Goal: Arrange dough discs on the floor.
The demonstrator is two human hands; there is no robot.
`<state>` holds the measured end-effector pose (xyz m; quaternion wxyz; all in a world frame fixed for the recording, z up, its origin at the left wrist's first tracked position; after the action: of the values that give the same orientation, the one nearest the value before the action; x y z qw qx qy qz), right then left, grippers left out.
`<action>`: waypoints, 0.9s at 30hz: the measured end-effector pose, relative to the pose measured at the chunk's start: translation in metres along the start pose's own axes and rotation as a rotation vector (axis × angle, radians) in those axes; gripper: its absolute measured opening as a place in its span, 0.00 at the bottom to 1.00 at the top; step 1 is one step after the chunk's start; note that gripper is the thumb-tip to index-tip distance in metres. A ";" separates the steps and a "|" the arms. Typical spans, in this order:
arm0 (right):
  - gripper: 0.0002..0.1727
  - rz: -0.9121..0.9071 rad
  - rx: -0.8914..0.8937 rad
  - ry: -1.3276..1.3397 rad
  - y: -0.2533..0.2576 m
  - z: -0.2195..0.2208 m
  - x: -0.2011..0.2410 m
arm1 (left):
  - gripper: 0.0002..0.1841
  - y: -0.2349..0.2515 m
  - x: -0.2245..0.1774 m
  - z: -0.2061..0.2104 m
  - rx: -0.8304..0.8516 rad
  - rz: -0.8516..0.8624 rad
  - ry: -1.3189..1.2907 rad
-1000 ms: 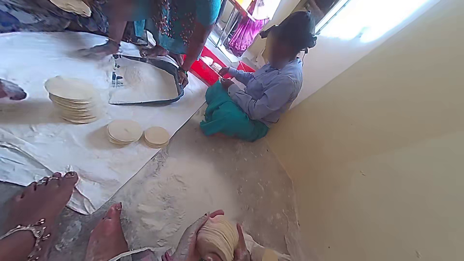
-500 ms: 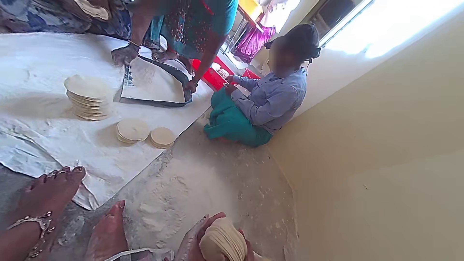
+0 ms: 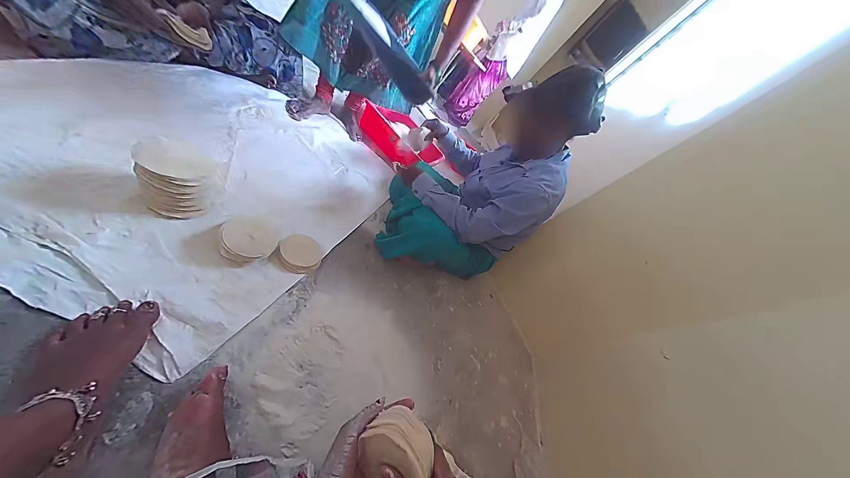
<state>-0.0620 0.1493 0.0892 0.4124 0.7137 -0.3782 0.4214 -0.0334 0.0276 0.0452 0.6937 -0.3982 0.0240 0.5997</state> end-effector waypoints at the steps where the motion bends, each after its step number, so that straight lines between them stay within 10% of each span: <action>1: 0.46 -0.041 -0.015 0.019 0.000 -0.003 0.001 | 0.28 0.003 0.001 0.002 0.038 0.039 0.012; 6: 0.55 -0.124 0.004 0.122 -0.002 -0.002 -0.004 | 0.27 0.013 0.020 -0.006 0.138 0.009 -0.095; 10: 0.33 -0.173 -0.022 0.087 0.001 -0.001 0.001 | 0.30 0.013 0.016 -0.007 0.136 0.028 -0.095; 16: 0.52 -0.097 0.001 0.084 -0.006 -0.002 -0.005 | 0.27 0.022 0.025 -0.009 0.254 0.113 -0.137; 21: 0.37 -0.185 -0.023 0.108 -0.003 -0.014 0.008 | 0.26 0.019 0.017 -0.011 0.147 0.152 -0.121; 25: 0.44 -0.176 0.020 0.054 -0.004 -0.008 0.008 | 0.26 0.011 0.020 -0.001 0.218 0.092 -0.137; 27: 0.30 -0.172 0.000 -0.038 -0.001 -0.010 0.014 | 0.24 0.010 0.016 -0.004 0.182 0.071 -0.089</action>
<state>-0.0595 0.1557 0.1045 0.4397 0.7515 -0.3232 0.3708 -0.0356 0.0385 0.0292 0.7058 -0.3054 0.0615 0.6362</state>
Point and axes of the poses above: each hand's wrist, its own y-axis towards the middle knuckle, its own z-axis out of the palm, x = y × z, the point moved 7 cm from there along y, towards the middle knuckle, and after that the axes turned 14 degrees about y, right-handed, at the moved point
